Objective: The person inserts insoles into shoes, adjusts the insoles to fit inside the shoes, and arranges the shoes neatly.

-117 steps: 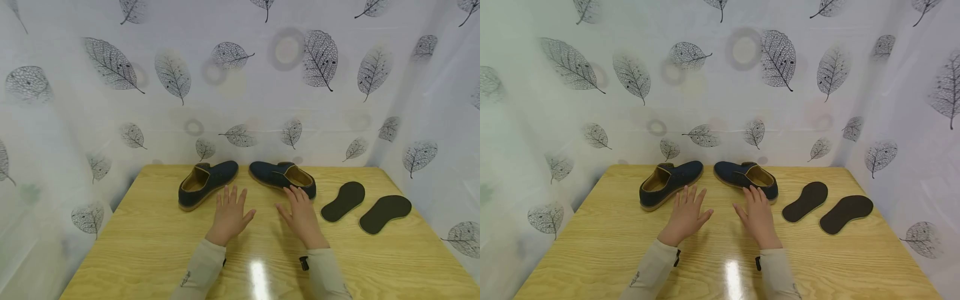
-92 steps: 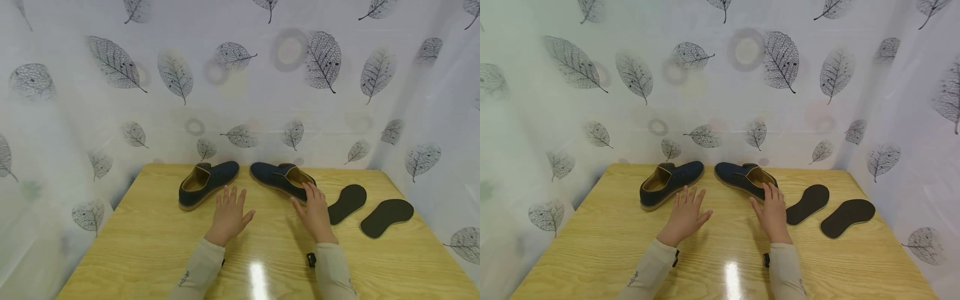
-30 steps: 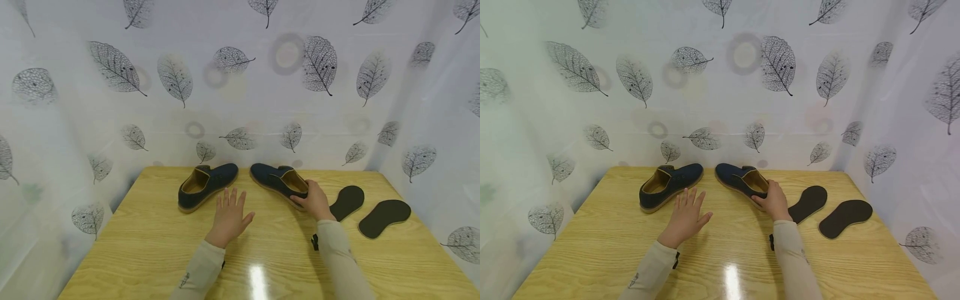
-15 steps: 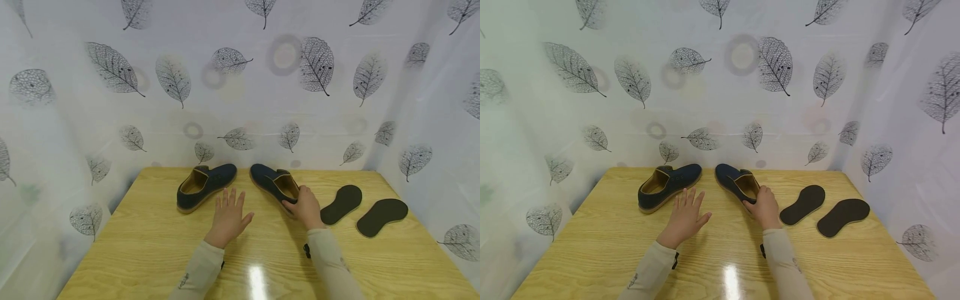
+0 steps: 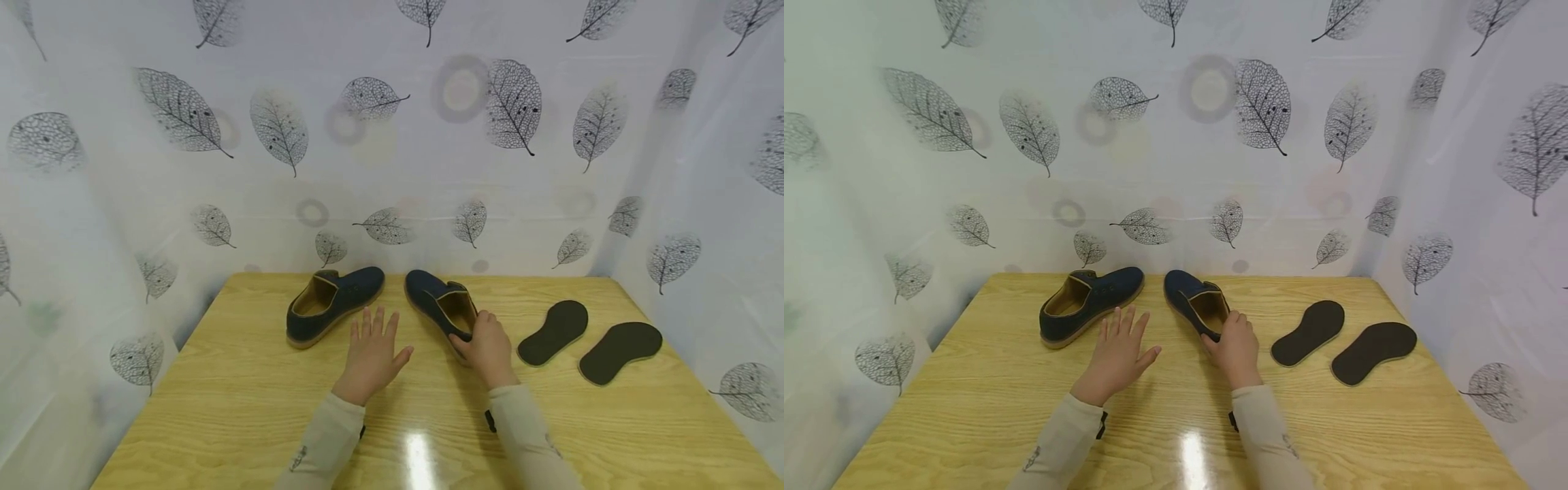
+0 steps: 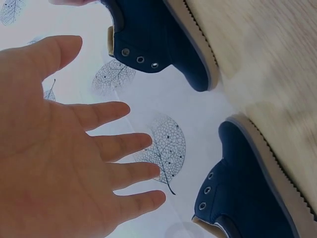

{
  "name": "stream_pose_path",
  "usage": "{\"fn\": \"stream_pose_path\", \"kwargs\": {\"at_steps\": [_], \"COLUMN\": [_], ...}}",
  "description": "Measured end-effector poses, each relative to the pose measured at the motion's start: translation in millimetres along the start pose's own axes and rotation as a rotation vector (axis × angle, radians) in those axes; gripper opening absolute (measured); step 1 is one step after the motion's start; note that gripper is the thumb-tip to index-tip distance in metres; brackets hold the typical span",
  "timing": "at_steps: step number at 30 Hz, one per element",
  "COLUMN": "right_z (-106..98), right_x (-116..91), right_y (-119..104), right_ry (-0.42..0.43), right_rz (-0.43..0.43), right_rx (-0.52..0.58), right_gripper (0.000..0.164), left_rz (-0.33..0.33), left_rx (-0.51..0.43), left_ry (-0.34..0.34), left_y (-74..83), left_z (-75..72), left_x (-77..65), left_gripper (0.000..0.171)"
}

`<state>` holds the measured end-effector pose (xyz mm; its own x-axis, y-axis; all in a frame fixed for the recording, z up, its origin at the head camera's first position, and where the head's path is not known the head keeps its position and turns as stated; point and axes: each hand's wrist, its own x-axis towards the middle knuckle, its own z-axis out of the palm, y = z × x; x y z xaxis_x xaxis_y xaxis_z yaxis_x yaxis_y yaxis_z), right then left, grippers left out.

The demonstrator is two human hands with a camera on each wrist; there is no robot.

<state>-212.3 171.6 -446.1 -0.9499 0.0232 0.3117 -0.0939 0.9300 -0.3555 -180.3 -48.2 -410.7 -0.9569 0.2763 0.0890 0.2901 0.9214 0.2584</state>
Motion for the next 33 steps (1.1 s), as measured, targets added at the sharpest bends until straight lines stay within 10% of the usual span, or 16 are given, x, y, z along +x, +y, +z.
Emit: {"fn": "stream_pose_path", "kwargs": {"at_steps": [33], "right_z": [6], "right_x": [-40], "right_y": [-47], "right_ry": [0.175], "right_rz": [0.021], "right_rx": [-0.165], "right_gripper": [0.06], "left_rz": [0.016], "left_rx": [-0.009], "left_ry": [-0.005], "left_y": [1.4], "left_z": [0.6], "left_x": [-1.2], "left_gripper": [0.067]}}
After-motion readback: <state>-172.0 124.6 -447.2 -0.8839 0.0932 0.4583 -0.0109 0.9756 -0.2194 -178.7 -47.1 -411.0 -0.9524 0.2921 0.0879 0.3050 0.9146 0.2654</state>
